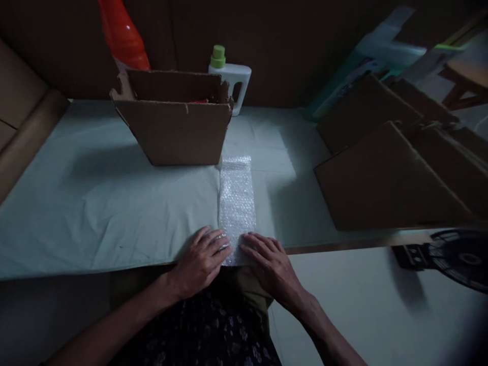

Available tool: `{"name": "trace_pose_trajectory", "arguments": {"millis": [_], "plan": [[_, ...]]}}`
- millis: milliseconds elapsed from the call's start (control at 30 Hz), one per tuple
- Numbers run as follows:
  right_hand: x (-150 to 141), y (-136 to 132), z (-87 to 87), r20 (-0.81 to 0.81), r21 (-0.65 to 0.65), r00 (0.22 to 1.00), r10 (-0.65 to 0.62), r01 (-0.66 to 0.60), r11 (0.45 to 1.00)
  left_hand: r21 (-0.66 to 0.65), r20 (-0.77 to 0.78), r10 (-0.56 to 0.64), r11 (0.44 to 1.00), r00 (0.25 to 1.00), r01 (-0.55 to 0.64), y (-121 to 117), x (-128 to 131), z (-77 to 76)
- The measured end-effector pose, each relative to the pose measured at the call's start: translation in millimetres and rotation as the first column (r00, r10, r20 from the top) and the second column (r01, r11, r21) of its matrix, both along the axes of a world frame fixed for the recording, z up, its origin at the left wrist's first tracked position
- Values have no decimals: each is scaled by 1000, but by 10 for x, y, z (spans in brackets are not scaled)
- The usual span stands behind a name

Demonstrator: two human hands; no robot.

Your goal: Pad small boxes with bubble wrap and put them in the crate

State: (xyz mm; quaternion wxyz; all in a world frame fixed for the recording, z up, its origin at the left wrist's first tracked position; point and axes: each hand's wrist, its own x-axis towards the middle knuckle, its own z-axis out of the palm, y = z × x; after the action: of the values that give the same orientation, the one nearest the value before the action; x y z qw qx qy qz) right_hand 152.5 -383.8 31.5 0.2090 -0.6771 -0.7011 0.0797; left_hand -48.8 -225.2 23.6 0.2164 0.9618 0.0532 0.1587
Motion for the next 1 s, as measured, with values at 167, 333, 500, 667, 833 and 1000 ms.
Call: {"name": "trace_pose_trajectory", "arguments": {"millis": [167,333,500,667,833,1000], "plan": [[-18,44,10,-258,39,956,-138,153,987,-277,143,147,955,979,-103,20,85,55],[-67,103,12,-162,195,892,-422,449,872,-220,30,375,907,927,-360,103,277,42],[-117,86,26,36,285,954,-296,274,919,-133,-39,407,903,913,-408,140,378,19],[-45,169,-31,54,229,984,-172,156,961,-87,69,381,923,922,-375,93,302,97],[8,215,1,-160,169,984,-73,100,980,-111,131,226,971,965,-213,-24,142,160],[4,189,17,-202,210,961,-187,229,950,-186,75,351,924,933,-333,16,239,87]]}}
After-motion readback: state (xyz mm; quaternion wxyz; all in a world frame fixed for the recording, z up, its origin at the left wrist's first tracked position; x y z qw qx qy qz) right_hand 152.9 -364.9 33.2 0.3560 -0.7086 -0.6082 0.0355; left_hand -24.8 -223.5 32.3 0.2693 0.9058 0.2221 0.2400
